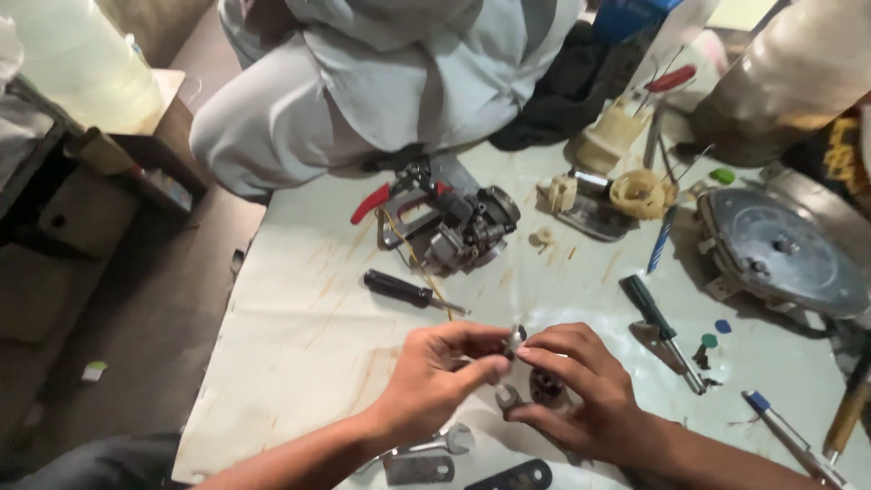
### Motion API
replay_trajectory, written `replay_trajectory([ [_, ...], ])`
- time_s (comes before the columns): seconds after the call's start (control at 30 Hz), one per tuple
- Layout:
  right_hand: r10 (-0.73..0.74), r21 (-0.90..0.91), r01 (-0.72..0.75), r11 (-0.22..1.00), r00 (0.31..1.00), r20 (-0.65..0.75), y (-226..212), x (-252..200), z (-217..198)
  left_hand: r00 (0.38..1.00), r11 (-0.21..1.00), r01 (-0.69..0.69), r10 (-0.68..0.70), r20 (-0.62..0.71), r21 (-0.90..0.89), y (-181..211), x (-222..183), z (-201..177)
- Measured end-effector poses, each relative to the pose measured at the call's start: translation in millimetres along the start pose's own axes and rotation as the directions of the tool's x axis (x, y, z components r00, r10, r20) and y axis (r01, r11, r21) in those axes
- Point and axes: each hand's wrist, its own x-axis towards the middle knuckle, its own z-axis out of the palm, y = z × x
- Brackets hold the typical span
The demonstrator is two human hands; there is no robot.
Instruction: Disassembling and inspecting the components of a motorcycle carburetor for repair.
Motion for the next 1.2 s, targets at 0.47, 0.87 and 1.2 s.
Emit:
replay_trajectory([
  [0.47,0.267,-0.341,-0.169,0.925,0.926,0.267,86,121,21,0.843,0.98,-0.188,0.129,-0.522,-0.061,41,20,-72],
  [0.87,0.349,-0.352,-0.261,0.899,0.913,0.212,77,125,35,0.919,0.983,-0.184,0.177,-0.351,0.015,34,15,-54],
  [1.2,0.163,-0.151,-0.192,0.97,0.969,-0.186,42,43,-18,0.909,0.951,-0.276,0.306,-0.285,0.141,37,2,-44],
])
